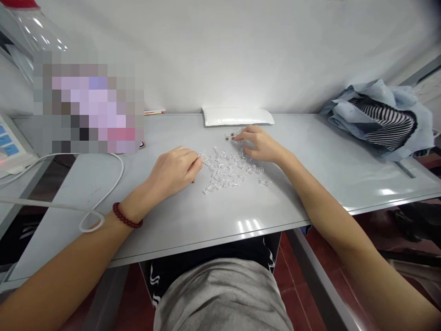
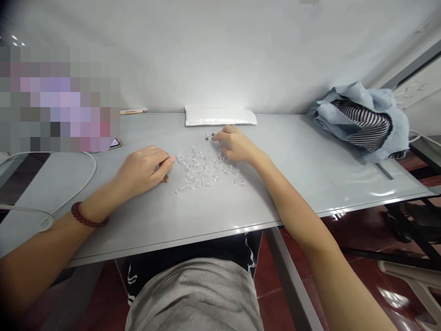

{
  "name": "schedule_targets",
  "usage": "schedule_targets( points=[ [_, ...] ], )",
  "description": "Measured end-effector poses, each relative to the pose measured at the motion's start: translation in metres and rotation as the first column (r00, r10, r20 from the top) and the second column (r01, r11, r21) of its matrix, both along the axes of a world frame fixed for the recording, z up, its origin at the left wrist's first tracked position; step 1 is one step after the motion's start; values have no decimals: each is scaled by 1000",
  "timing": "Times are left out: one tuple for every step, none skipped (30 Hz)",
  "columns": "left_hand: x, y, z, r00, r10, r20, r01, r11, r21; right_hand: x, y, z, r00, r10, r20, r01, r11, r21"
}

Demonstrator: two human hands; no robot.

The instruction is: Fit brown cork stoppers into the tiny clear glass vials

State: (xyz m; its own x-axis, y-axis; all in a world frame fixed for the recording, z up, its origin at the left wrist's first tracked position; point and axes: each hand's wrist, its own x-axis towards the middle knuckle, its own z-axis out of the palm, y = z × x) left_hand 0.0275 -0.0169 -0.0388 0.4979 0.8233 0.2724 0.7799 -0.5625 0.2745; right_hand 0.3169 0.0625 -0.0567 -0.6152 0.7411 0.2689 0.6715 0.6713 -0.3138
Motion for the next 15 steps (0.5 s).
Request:
schedule_targets(
  points=[
    [0,0,0,1000,1,1,-1,1000,-1,-1,0,1,999,46,-3,-46,999,6],
    [1,-1,0,1000,3,1,-3,1000,-2,-1,0,1,996,87,-8,-87,996,13],
    [1,-1,1,1000,4,0,-4,1000,-3,-1,1,1,993,115,-15,-114,993,20],
    [1,-2,1,1000,4,-2,-4,1000,-4,-2,1,1,991,129,-26,-128,991,25],
    [1,-2,1,1000,3,-4,-3,1000,-6,-2,2,1,991,131,-41,-131,991,19],
    [2,-2,1,1000,3,-6,-3,1000,-5,-2,2,1,991,124,-58,-124,992,3],
    [2,-3,1,1000,3,-8,-3,1000,-1,-2,2,0,991,109,-75,-111,994,-18],
    [2,-3,1,1000,2,-9,-2,1000,6,-2,2,0,992,90,-87,-93,995,-40],
    [2,-3,1,1000,0,-9,0,1000,14,-2,2,-1,993,68,-95,-73,996,-59],
    [2,-3,1,1000,-1,-9,1,1000,21,-2,2,0,994,45,-100,-52,996,-69],
    [2,-3,0,1000,-2,-8,2,1000,27,-3,1,0,994,23,-106,-31,997,-71],
    [3,-4,0,1000,0,0,0,1000,31,-4,0,1,993,8,-120,-16,997,-69],
    [3,-4,0,1000,5,18,-5,999,32,-6,-3,3,989,-1,-147,-9,998,-67],
    [4,-4,0,999,14,48,-16,999,30,-9,-6,6,982,1,-189,-13,998,-62],
    [6,-5,1,995,26,94,-28,999,19,-14,-10,9,971,17,-238,-30,998,-52]
  ],
)
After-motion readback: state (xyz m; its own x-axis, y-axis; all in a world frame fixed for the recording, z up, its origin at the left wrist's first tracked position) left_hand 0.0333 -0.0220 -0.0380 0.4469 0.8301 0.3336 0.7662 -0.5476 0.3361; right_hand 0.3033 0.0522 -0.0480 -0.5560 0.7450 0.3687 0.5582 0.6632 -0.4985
